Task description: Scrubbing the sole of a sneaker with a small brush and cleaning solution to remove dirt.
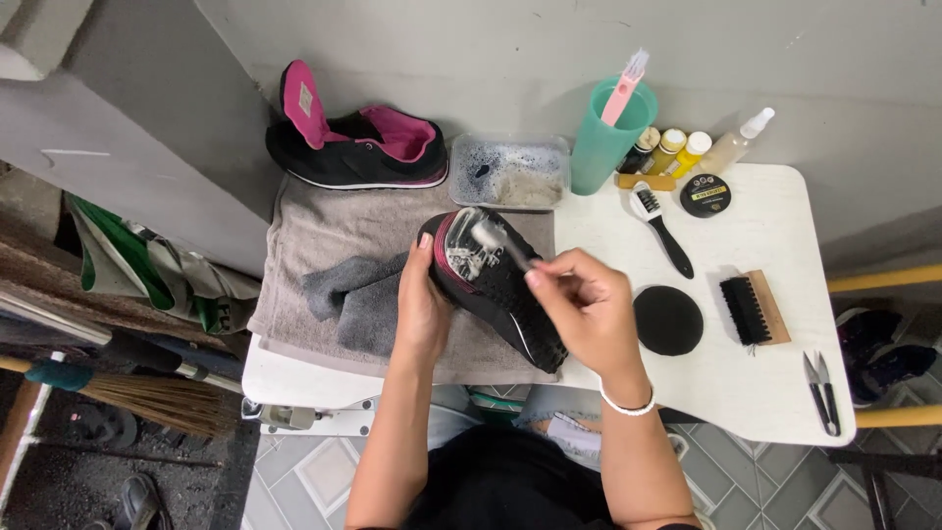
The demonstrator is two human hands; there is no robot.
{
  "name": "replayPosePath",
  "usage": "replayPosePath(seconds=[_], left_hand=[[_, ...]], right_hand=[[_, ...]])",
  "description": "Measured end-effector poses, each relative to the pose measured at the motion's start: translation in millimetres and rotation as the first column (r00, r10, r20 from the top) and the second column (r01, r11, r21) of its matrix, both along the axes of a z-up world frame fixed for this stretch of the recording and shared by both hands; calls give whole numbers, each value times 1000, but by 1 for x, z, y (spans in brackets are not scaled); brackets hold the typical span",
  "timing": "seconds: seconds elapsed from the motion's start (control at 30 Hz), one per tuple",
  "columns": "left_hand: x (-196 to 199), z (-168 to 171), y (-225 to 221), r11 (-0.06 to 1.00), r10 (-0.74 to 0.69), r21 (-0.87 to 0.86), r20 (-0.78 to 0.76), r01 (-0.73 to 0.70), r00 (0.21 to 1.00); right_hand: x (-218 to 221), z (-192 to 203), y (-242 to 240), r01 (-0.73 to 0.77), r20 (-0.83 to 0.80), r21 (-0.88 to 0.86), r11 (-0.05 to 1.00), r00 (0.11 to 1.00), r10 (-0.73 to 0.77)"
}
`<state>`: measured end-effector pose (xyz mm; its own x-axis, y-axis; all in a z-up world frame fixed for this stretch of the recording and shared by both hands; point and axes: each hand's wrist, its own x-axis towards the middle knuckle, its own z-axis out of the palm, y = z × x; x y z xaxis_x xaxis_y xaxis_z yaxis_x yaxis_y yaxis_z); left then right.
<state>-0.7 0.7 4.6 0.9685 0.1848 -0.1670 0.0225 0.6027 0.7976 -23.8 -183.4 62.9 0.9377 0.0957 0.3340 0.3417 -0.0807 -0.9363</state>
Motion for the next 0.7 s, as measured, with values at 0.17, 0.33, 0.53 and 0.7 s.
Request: replayPosePath(seconds=[0.17,0.33,0.53,0.7], left_hand=[[-1,-2,-1,1000,6,7,11,-6,1000],[-5,13,-5,999,35,12,20,-36,999],[-9,18,-6,999,27,34,13,-27,1000],[-17,34,-11,999,37,30,16,-37,999]], right_hand=[[1,9,6,187,162,-127,974,973,-166],[-12,11,14,197,198,-163,967,966,-164],[-22,11,10,161,126,-175,971,982,-140],[-26,-1,2,35,-69,-53,998,997,-39]])
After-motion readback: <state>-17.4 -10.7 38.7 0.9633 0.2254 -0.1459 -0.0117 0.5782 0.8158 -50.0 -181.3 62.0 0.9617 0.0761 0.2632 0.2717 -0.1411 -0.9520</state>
